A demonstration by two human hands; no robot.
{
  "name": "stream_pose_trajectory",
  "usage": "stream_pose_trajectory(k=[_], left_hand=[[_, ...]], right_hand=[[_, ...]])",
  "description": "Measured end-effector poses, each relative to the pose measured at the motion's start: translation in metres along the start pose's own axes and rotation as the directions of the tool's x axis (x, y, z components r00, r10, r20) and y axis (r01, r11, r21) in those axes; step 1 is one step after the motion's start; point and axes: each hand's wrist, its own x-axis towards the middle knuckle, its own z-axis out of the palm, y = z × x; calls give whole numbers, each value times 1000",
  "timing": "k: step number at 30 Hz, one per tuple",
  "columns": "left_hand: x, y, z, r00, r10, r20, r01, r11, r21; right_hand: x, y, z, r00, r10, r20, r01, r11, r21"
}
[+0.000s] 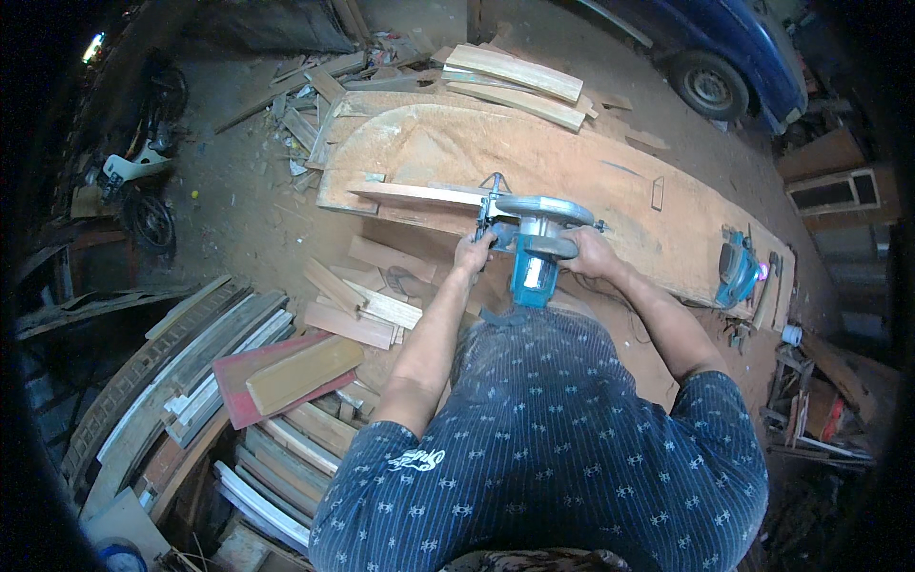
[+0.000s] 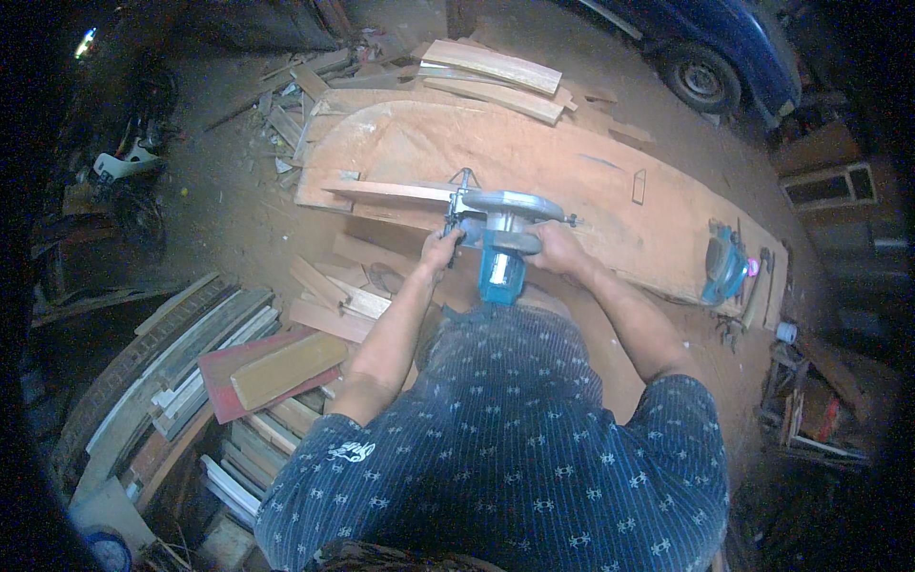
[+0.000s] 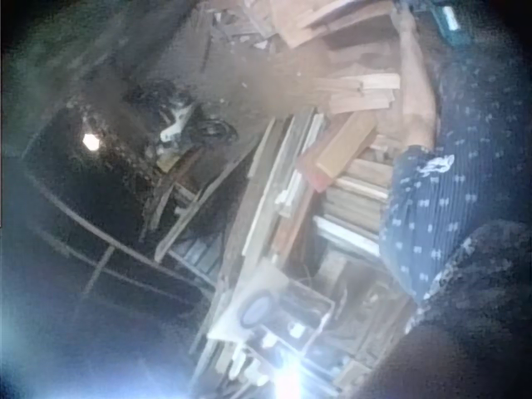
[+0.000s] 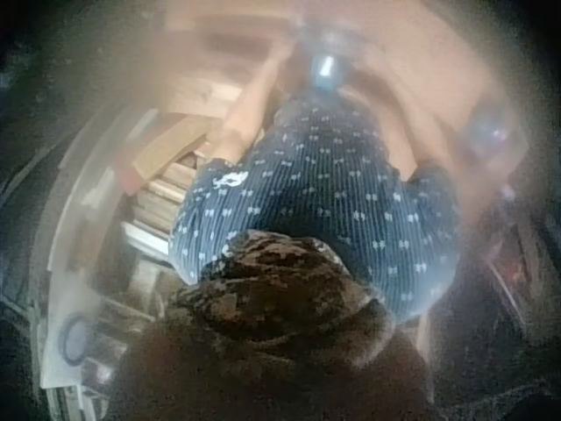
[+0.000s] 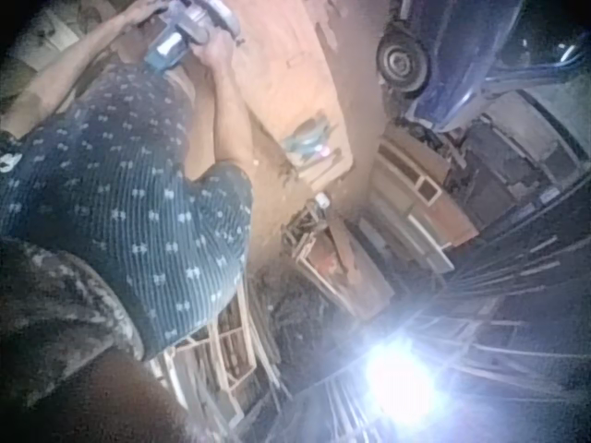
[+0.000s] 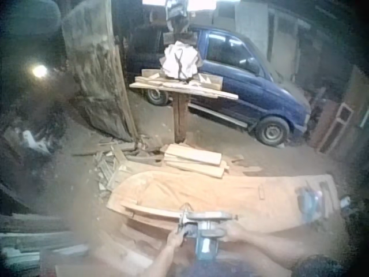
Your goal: The person uses a circular saw to cut several pieces of wood on a workbench. They handle the wood pieces, align them, and make cuts, occasionally inspecting the results. The person also uses a hammer to tap a small piece of wood.
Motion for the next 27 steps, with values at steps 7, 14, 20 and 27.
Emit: stream_pose_trajectory(k=[7,14,20,27], left_hand=[[-5,3,2,1000,27,-11,-27,1000,12],[-2,-2,2,997,73,-32,-74,997,-14],[-15,14,2,1000,-11,-20,13,997,81],[-17,12,1,997,40,-58,-35,996,85]], right_hand=[[-2,2,2,1000,23,-2,-23,1000,-6],[-5,-9,-2,996,81,31,-81,997,-5],[-8,-7,-3,994,98,47,-98,995,-2],[-7,-9,-2,998,49,47,-51,998,26]])
